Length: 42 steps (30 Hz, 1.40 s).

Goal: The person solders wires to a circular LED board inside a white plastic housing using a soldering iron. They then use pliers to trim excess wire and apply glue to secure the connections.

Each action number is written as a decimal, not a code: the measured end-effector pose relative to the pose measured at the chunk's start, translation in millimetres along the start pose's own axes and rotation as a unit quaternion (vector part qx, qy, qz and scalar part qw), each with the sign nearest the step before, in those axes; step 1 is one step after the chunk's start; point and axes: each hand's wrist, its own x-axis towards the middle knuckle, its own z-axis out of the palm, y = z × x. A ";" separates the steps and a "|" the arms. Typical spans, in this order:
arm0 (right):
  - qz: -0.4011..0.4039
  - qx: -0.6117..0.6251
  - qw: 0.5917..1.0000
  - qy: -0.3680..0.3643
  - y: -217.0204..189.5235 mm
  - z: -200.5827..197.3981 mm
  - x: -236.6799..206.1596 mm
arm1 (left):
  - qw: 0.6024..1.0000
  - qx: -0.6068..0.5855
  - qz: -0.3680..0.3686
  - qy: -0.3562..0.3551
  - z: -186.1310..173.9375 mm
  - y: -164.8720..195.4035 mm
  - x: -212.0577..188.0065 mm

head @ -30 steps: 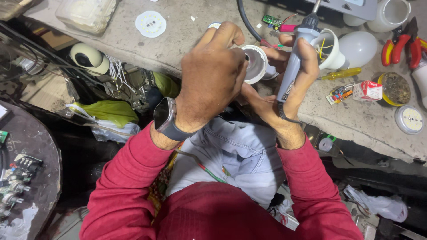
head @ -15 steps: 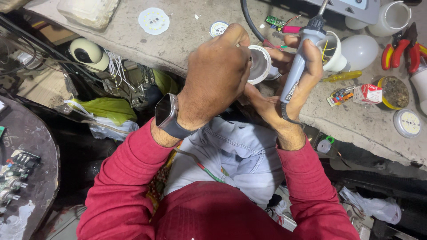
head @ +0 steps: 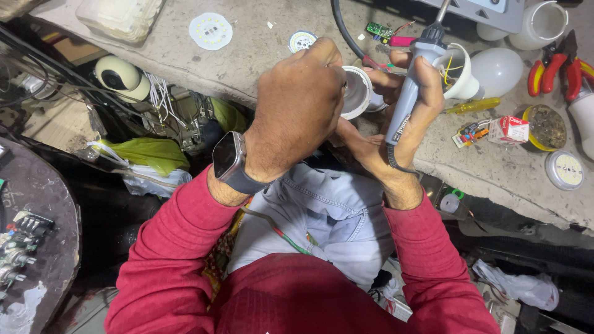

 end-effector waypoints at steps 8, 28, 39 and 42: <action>0.014 0.016 1.000 0.000 3.2 -1.1 -5.8 | 0.997 0.058 -0.013 -0.048 4.0 -3.5 4.0; 0.055 -0.006 0.942 0.330 -46.0 -113.3 -50.3 | 0.991 0.001 0.067 -0.112 -6.6 -10.2 17.7; 0.113 0.074 0.864 0.485 -52.3 -252.0 -144.9 | 0.977 0.046 -0.019 -0.209 -19.4 27.8 35.6; 0.158 0.108 0.867 0.460 -43.3 -255.6 -155.2 | 0.977 0.016 -0.039 -0.208 -18.2 29.2 33.2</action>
